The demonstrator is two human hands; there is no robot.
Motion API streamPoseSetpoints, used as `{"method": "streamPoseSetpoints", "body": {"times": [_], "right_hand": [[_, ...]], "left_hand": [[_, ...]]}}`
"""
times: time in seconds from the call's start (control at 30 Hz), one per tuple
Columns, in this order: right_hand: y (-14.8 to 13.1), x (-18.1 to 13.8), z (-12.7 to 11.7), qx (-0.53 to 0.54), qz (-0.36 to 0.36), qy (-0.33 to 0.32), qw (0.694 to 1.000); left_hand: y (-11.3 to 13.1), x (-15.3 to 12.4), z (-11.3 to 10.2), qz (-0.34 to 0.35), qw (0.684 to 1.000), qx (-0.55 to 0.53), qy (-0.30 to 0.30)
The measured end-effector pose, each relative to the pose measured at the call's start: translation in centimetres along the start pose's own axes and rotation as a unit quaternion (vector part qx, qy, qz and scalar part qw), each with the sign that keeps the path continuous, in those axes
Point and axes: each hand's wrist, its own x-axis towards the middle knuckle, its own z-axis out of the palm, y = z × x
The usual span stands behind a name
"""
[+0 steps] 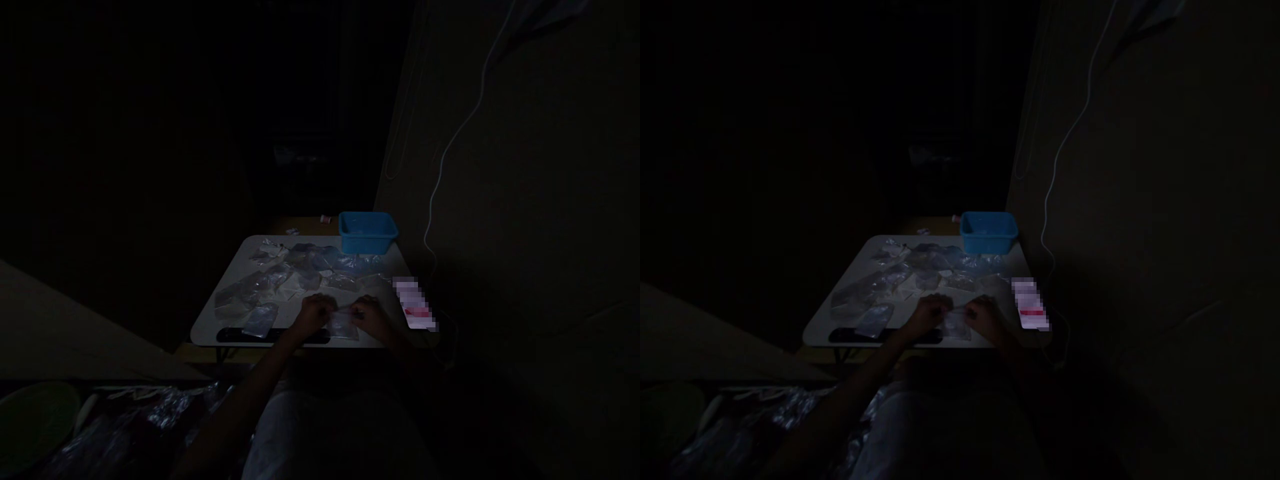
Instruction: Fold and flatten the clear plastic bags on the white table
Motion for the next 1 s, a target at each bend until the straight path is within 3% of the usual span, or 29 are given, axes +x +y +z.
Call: {"method": "streamPoseSetpoints", "body": {"times": [0.17, 0.3, 0.4, 0.5, 0.73, 1.0], "right_hand": [[-0.2, -0.1, 0.0, 0.004, -0.012, 0.001, 1.000], [-0.1, -0.1, 0.0, 0.005, -0.007, 0.003, 1.000], [-0.1, -0.1, 0.1, 0.004, -0.003, -0.003, 1.000], [-0.1, 0.0, 0.0, 0.005, 0.000, -0.003, 1.000], [-0.5, 0.1, -0.2, 0.011, 0.005, -0.007, 1.000], [-1.1, -0.6, -1.1, 0.029, -0.015, -0.001, 0.999]], "left_hand": [[0.5, -0.3, -0.8, 0.036, 0.994, -0.100, -0.006], [1.4, -1.0, -2.2, 0.022, 0.989, -0.132, -0.064], [2.6, -1.1, -2.7, 0.003, 0.990, -0.090, -0.107], [3.3, -0.5, -2.4, 0.014, 0.994, -0.045, -0.101], [2.3, 0.4, -1.1, 0.102, 0.991, 0.015, -0.089], [2.5, -0.8, -1.3, 0.123, 0.975, 0.135, -0.128]]}}
